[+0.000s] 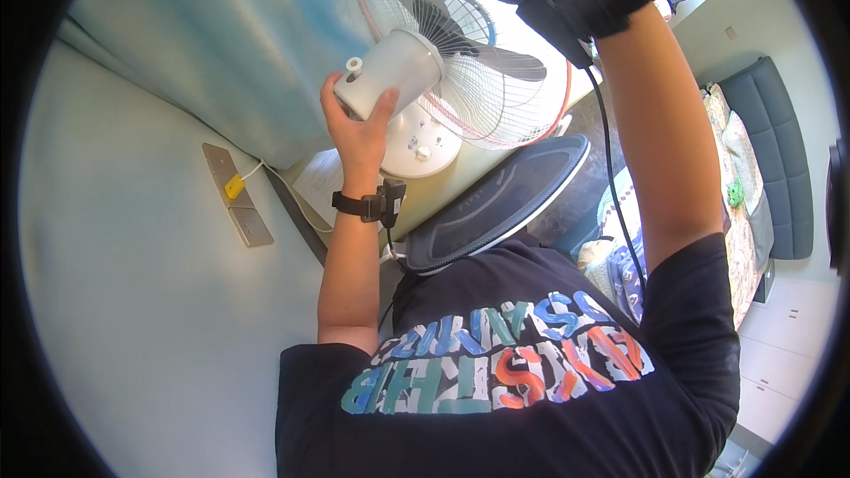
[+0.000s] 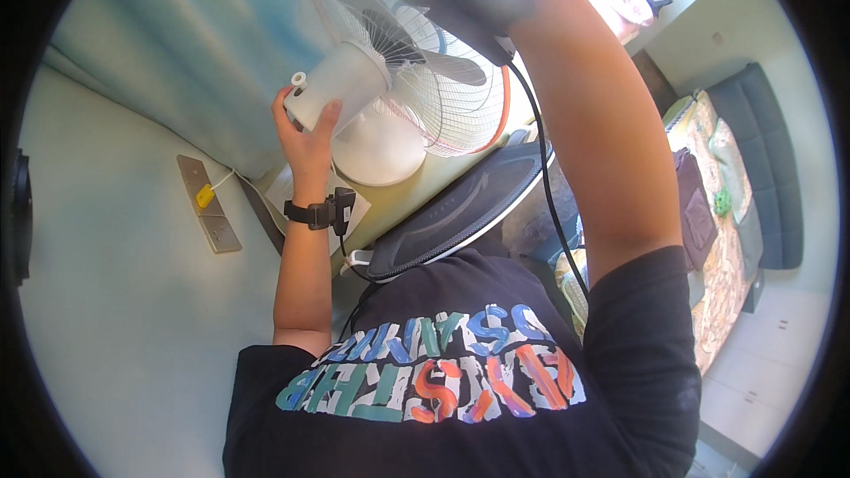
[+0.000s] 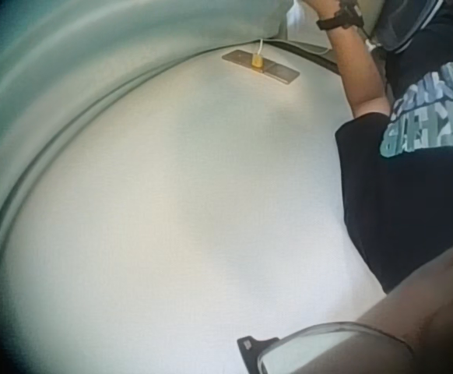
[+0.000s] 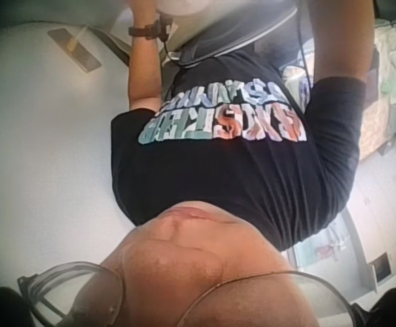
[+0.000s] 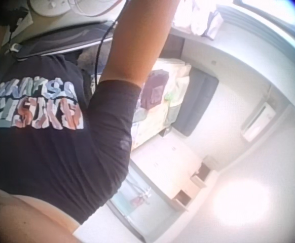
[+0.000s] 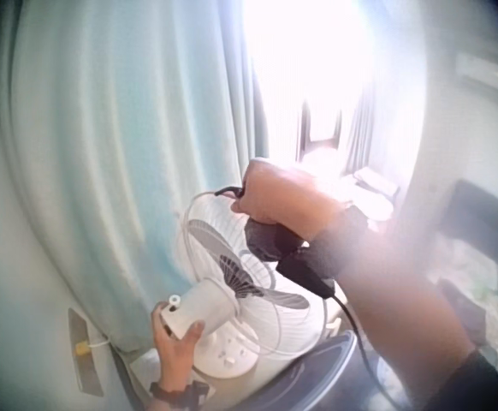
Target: The person cleans a small electric desk fan by hand with a cloth, wiping the blades and the center of the fan grille.
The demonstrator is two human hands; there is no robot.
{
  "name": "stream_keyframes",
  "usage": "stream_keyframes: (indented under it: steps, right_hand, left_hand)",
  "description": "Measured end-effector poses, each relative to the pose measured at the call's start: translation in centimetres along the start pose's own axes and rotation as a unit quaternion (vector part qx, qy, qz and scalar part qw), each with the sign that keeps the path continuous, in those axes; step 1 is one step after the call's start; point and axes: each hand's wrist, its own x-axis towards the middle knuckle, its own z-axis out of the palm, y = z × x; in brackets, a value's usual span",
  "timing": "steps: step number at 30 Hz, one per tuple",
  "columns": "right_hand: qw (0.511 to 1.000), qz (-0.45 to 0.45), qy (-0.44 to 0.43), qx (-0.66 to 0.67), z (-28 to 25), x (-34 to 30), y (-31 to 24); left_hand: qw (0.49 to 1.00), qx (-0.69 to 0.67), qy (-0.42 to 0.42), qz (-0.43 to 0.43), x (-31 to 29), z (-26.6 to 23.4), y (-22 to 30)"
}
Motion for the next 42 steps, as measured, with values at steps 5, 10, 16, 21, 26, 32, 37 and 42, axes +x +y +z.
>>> stream_keyframes:
  steps: [5,10,16,21,26,32,37,42]
  right_hand:
    - [1.000,-0.013,0.007,0.023,0.0,0.4,-1.1]
    - [0.969,-0.085,0.139,0.184,-0.6,-3.7,3.0]
    - [0.917,-0.248,0.275,0.150,4.7,-10.0,4.3]
    - [0.892,-0.302,0.334,-0.032,8.4,-15.4,5.9]
    - [0.918,-0.304,0.237,-0.091,10.8,-20.4,5.9]
    - [0.955,-0.279,0.102,0.017,12.7,-23.3,6.0]
    - [0.955,-0.279,0.082,0.049,13.4,-24.3,7.1]
    - [0.941,-0.235,0.217,0.108,10.6,-23.1,8.1]
  left_hand:
    - [0.999,-0.022,0.013,-0.029,-0.1,-0.5,-0.3]
    - [0.999,-0.037,-0.013,-0.022,0.7,0.6,0.0]
    - [0.996,-0.074,0.010,-0.058,-0.1,-0.6,0.2]
    - [0.992,-0.103,0.011,-0.075,0.0,0.2,0.5]
    - [0.993,-0.092,0.011,-0.073,0.0,0.0,0.6]
    - [0.992,-0.097,0.028,-0.078,0.1,0.0,0.4]
    - [0.989,-0.097,0.054,-0.093,0.3,-0.2,0.6]
    - [0.992,-0.091,0.043,-0.078,0.3,-0.1,0.5]
